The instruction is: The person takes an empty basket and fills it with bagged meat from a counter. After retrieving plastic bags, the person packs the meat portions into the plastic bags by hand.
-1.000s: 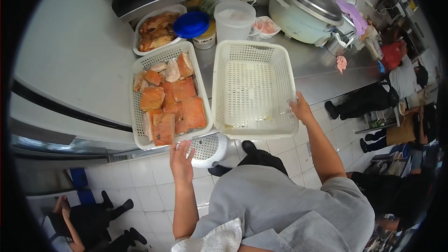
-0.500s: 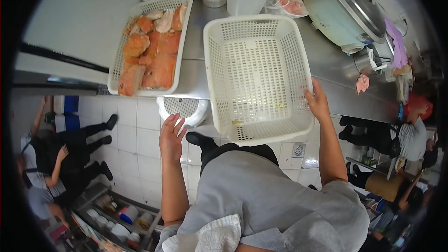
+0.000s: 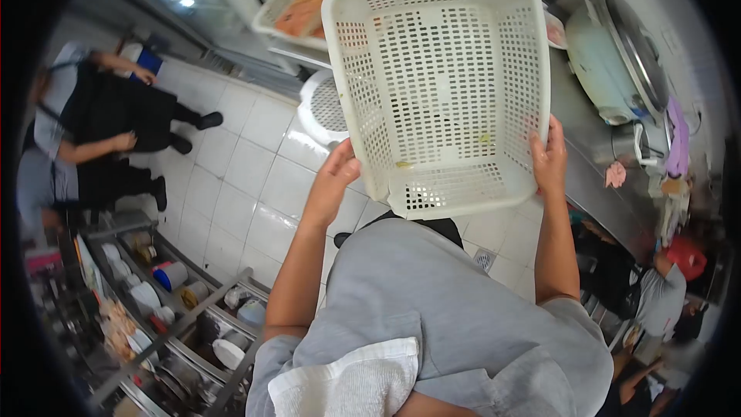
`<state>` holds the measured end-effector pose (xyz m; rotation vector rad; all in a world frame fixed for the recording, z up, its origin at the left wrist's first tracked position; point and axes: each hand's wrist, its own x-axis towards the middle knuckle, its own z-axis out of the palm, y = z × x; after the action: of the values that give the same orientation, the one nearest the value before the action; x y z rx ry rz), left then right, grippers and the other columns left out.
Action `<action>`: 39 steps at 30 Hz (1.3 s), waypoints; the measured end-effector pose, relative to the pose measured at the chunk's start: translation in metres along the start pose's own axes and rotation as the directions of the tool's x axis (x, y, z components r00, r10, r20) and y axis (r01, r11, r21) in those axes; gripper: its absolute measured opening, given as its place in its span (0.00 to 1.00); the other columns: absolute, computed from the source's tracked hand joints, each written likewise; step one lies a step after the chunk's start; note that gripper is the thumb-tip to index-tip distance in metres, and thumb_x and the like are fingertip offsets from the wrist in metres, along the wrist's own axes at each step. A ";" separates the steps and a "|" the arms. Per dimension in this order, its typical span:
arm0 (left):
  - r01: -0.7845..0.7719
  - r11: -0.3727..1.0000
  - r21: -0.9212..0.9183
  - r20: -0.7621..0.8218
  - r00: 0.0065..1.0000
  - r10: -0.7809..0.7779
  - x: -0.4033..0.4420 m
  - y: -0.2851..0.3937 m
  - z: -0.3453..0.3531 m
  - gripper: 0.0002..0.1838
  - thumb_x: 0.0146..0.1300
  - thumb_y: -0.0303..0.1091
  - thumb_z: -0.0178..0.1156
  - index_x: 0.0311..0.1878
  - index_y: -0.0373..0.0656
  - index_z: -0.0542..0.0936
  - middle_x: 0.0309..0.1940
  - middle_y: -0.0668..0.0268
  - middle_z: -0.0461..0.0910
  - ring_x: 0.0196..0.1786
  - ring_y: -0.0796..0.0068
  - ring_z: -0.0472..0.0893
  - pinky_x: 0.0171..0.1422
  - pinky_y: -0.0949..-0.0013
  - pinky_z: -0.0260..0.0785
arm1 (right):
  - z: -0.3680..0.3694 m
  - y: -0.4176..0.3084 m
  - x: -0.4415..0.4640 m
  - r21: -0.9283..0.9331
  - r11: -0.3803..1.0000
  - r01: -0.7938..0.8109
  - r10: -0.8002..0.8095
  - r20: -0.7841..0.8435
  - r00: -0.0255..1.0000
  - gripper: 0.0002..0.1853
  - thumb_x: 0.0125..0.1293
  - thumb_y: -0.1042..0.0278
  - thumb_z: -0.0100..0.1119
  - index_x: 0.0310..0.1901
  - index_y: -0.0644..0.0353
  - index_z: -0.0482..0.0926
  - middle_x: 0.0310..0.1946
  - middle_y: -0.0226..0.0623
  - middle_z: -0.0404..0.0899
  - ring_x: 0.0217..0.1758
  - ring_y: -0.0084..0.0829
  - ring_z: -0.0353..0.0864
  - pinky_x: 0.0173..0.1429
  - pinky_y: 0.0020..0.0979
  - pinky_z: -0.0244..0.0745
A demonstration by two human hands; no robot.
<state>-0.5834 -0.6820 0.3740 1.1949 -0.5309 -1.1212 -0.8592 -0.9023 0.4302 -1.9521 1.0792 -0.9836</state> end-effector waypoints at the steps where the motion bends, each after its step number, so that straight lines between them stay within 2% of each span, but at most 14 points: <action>1: -0.001 1.000 -0.029 0.045 0.999 0.003 -0.013 0.002 -0.009 0.31 0.60 0.40 0.54 0.63 0.36 0.58 0.59 0.59 0.64 0.62 0.68 0.63 0.64 0.66 0.54 | 0.014 -0.012 -0.008 0.008 1.000 0.025 -0.025 0.027 0.999 0.19 0.60 0.76 0.49 0.54 0.65 0.64 0.41 0.41 0.76 0.41 0.24 0.75 0.45 0.26 0.70; 4: -0.068 0.998 0.009 -0.019 0.997 0.068 -0.056 0.001 -0.043 0.31 0.60 0.39 0.54 0.63 0.35 0.58 0.59 0.58 0.63 0.61 0.69 0.63 0.63 0.67 0.55 | 0.067 -0.046 -0.024 0.067 0.988 0.139 -0.147 0.125 0.981 0.19 0.60 0.77 0.48 0.54 0.67 0.64 0.43 0.43 0.75 0.43 0.25 0.74 0.48 0.26 0.69; 9: -0.114 0.985 -0.130 -0.417 0.908 0.050 -0.136 -0.021 -0.128 0.27 0.60 0.37 0.53 0.59 0.31 0.63 0.55 0.57 0.68 0.57 0.69 0.68 0.61 0.68 0.58 | 0.182 -0.074 -0.057 0.190 0.931 0.312 -0.356 0.277 0.893 0.20 0.60 0.76 0.49 0.55 0.67 0.63 0.44 0.44 0.74 0.44 0.30 0.75 0.49 0.28 0.69; 18: -0.338 0.926 -0.170 -0.864 0.502 0.024 -0.316 -0.057 -0.248 0.21 0.61 0.33 0.52 0.55 0.32 0.67 0.50 0.58 0.72 0.51 0.70 0.73 0.54 0.68 0.65 | 0.380 -0.170 -0.161 0.482 0.812 0.330 -0.579 0.592 0.561 0.20 0.60 0.75 0.51 0.54 0.65 0.64 0.43 0.42 0.75 0.44 0.31 0.76 0.47 0.29 0.70; 21: -0.400 0.889 -0.225 -0.914 0.402 -0.050 -0.350 -0.078 -0.265 0.20 0.60 0.31 0.52 0.55 0.33 0.68 0.49 0.59 0.73 0.50 0.71 0.73 0.54 0.68 0.66 | 0.423 -0.190 -0.184 0.398 0.829 0.393 -0.548 0.720 0.427 0.19 0.59 0.74 0.52 0.53 0.64 0.65 0.45 0.41 0.73 0.46 0.30 0.75 0.49 0.29 0.69; 24: -0.474 0.858 -0.199 -0.960 0.270 -0.073 -0.373 -0.114 -0.279 0.20 0.60 0.31 0.52 0.55 0.33 0.67 0.49 0.59 0.73 0.50 0.70 0.73 0.54 0.67 0.66 | 0.474 -0.209 -0.213 0.560 0.782 0.275 -0.622 0.736 0.268 0.21 0.59 0.74 0.51 0.54 0.63 0.65 0.47 0.40 0.73 0.48 0.30 0.74 0.52 0.28 0.67; 26: -0.534 0.831 -0.157 -0.977 0.205 -0.053 -0.389 -0.120 -0.290 0.20 0.61 0.31 0.52 0.54 0.32 0.68 0.49 0.58 0.73 0.50 0.69 0.73 0.55 0.67 0.65 | 0.514 -0.221 -0.234 0.527 0.850 -0.017 -0.501 0.816 0.288 0.23 0.57 0.76 0.51 0.56 0.64 0.63 0.48 0.39 0.72 0.50 0.29 0.72 0.53 0.27 0.66; 27: -0.551 0.810 -0.203 -0.971 0.219 -0.094 -0.395 -0.120 -0.292 0.20 0.61 0.32 0.52 0.55 0.32 0.68 0.50 0.58 0.73 0.51 0.69 0.73 0.55 0.67 0.65 | 0.532 -0.222 -0.239 0.545 0.838 -0.026 -0.520 0.812 0.265 0.23 0.57 0.76 0.51 0.56 0.64 0.63 0.48 0.39 0.72 0.50 0.29 0.72 0.53 0.27 0.66; 29: -0.570 0.790 -0.226 -0.969 0.218 -0.119 -0.405 -0.123 -0.308 0.20 0.61 0.32 0.52 0.55 0.32 0.68 0.50 0.57 0.73 0.51 0.68 0.73 0.55 0.68 0.65 | 0.574 -0.223 -0.250 0.366 0.921 -0.132 -0.364 0.931 0.035 0.23 0.56 0.78 0.49 0.56 0.65 0.64 0.47 0.39 0.73 0.50 0.28 0.72 0.54 0.27 0.65; 30: -0.559 0.794 -0.240 -0.968 0.199 -0.153 -0.410 -0.124 -0.317 0.20 0.61 0.32 0.52 0.55 0.34 0.68 0.50 0.59 0.73 0.51 0.68 0.73 0.55 0.67 0.65 | 0.597 -0.220 -0.256 0.379 0.915 -0.137 -0.380 0.925 0.021 0.23 0.56 0.78 0.49 0.56 0.65 0.64 0.47 0.39 0.73 0.50 0.28 0.72 0.54 0.27 0.65; 32: -0.555 0.798 -0.236 -0.971 0.161 -0.175 -0.418 -0.116 -0.342 0.20 0.61 0.32 0.52 0.55 0.35 0.68 0.50 0.60 0.73 0.52 0.68 0.73 0.55 0.66 0.66 | 0.647 -0.221 -0.270 0.170 0.972 -0.165 -0.205 0.952 -0.226 0.22 0.56 0.80 0.46 0.55 0.66 0.65 0.48 0.40 0.72 0.49 0.30 0.72 0.54 0.29 0.66; 35: -0.553 0.795 -0.251 -0.967 0.109 -0.230 -0.423 -0.090 -0.367 0.20 0.62 0.34 0.52 0.56 0.37 0.67 0.50 0.60 0.72 0.52 0.68 0.72 0.56 0.66 0.65 | 0.711 -0.243 -0.288 0.105 0.962 -0.251 -0.178 0.939 -0.293 0.22 0.55 0.80 0.45 0.54 0.65 0.67 0.46 0.40 0.74 0.46 0.30 0.74 0.50 0.30 0.70; 38: -0.550 0.824 -0.131 -0.991 0.052 -0.123 -0.434 -0.047 -0.398 0.22 0.64 0.38 0.49 0.58 0.39 0.65 0.53 0.63 0.71 0.55 0.68 0.70 0.58 0.64 0.62 | 0.773 -0.266 -0.305 0.068 0.944 -0.323 -0.165 0.945 -0.282 0.21 0.55 0.79 0.45 0.54 0.65 0.67 0.43 0.39 0.75 0.42 0.30 0.76 0.46 0.30 0.72; 39: -0.551 0.817 -0.171 -0.981 0.018 -0.193 -0.440 -0.042 -0.407 0.23 0.65 0.41 0.48 0.60 0.40 0.63 0.55 0.64 0.69 0.57 0.69 0.68 0.60 0.62 0.59 | 0.789 -0.280 -0.309 0.027 0.953 -0.302 -0.118 0.951 -0.286 0.21 0.55 0.78 0.46 0.53 0.65 0.67 0.41 0.39 0.76 0.40 0.30 0.78 0.44 0.31 0.74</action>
<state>-0.4421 -0.1040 0.2928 1.0276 0.7633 0.1309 -0.1961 -0.3508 0.2012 -1.4977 -0.0530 0.7957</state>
